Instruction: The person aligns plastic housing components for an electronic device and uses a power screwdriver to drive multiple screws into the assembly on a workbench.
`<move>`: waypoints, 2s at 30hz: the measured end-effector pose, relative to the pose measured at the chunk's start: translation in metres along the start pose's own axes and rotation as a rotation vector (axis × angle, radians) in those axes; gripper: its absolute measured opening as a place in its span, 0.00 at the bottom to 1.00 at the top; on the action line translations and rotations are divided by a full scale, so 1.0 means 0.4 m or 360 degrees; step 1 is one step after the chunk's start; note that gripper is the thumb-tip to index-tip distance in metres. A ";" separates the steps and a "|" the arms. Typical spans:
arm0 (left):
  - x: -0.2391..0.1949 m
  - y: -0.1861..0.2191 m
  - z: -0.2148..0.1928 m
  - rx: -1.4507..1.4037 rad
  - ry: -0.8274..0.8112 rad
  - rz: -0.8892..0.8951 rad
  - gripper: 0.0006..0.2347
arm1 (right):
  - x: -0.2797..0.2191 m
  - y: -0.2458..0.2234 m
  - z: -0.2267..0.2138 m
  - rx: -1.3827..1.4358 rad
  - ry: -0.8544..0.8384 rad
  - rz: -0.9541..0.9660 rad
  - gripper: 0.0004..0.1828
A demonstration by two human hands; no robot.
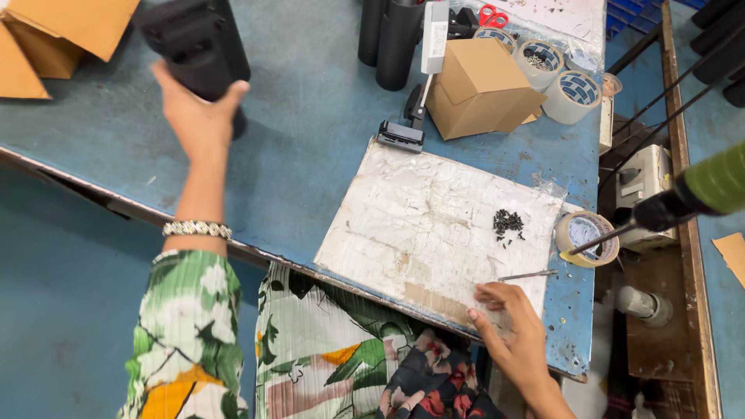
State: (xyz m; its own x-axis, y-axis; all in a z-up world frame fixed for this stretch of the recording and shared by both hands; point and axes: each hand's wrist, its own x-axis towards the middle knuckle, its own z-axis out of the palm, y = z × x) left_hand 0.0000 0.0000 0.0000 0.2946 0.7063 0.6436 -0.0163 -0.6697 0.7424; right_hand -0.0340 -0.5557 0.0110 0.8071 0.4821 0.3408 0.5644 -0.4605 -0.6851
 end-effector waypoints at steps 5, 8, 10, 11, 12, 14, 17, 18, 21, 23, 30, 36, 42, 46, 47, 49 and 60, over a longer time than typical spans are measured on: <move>0.055 -0.034 0.017 -0.0009 0.0039 -0.0164 0.38 | 0.025 -0.019 0.035 -0.0168 0.0032 0.0025 0.16; 0.040 -0.032 0.033 0.0128 0.0033 -0.0126 0.39 | 0.030 -0.024 0.041 -0.0157 0.0037 0.0002 0.15; 0.024 -0.049 0.029 0.0125 0.0034 -0.0057 0.39 | 0.029 -0.025 0.043 -0.0184 0.0042 -0.0054 0.14; 0.016 -0.064 0.027 0.0058 0.0041 0.0002 0.39 | 0.030 -0.025 0.040 -0.0215 0.0046 -0.0099 0.14; 0.012 -0.083 0.025 -0.0010 0.0048 0.0060 0.39 | 0.031 -0.025 0.038 -0.0247 0.0050 -0.0143 0.14; 0.020 -0.131 0.020 -0.0155 0.0075 0.0044 0.41 | 0.031 -0.028 0.037 -0.0228 0.0040 -0.0140 0.14; 0.057 -0.188 0.034 -0.0272 0.0219 0.0147 0.43 | 0.035 -0.030 0.037 -0.0252 0.0044 -0.0139 0.14; 0.066 -0.192 0.052 -0.0294 0.0282 0.0201 0.44 | 0.036 -0.028 0.037 -0.0269 0.0045 -0.0136 0.14; 0.077 -0.171 0.049 -0.0208 0.0143 0.0031 0.42 | 0.037 -0.025 0.040 -0.0291 0.0058 -0.0124 0.14; 0.076 -0.141 0.058 -0.0119 0.0035 0.0056 0.39 | 0.036 -0.026 0.041 -0.0294 0.0065 -0.0110 0.14; 0.086 -0.083 0.047 -0.0030 -0.0119 -0.0190 0.40 | 0.040 -0.033 0.037 -0.0287 0.0040 -0.0115 0.14; -0.028 0.095 0.076 0.0487 0.0513 0.0450 0.46 | 0.045 -0.035 0.033 -0.0244 0.0071 -0.0133 0.13; -0.075 0.277 0.392 -0.0099 -0.0404 0.0251 0.44 | 0.043 -0.034 0.035 -0.0243 0.0083 -0.0144 0.11; -0.005 0.319 0.582 -0.0059 -0.0484 0.0046 0.46 | 0.044 -0.040 0.034 -0.0198 0.0115 -0.0117 0.10; 0.007 0.324 0.610 0.0003 -0.0499 0.0004 0.46 | 0.045 -0.041 0.032 -0.0198 0.0112 -0.0114 0.10; 0.011 0.337 0.650 0.0113 -0.0541 -0.0130 0.44 | 0.049 -0.044 0.030 -0.0207 0.0116 -0.0110 0.10; 0.002 0.387 0.446 -0.0253 -0.0350 0.0573 0.35 | 0.042 -0.050 0.027 -0.0238 0.0115 -0.0181 0.10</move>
State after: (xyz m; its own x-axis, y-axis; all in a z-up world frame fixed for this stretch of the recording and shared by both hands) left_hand 0.1680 -0.1440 0.0825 0.4389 0.3580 0.8241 -0.2963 -0.8083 0.5088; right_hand -0.0336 -0.5305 0.0233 0.7438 0.4852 0.4597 0.6680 -0.5143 -0.5379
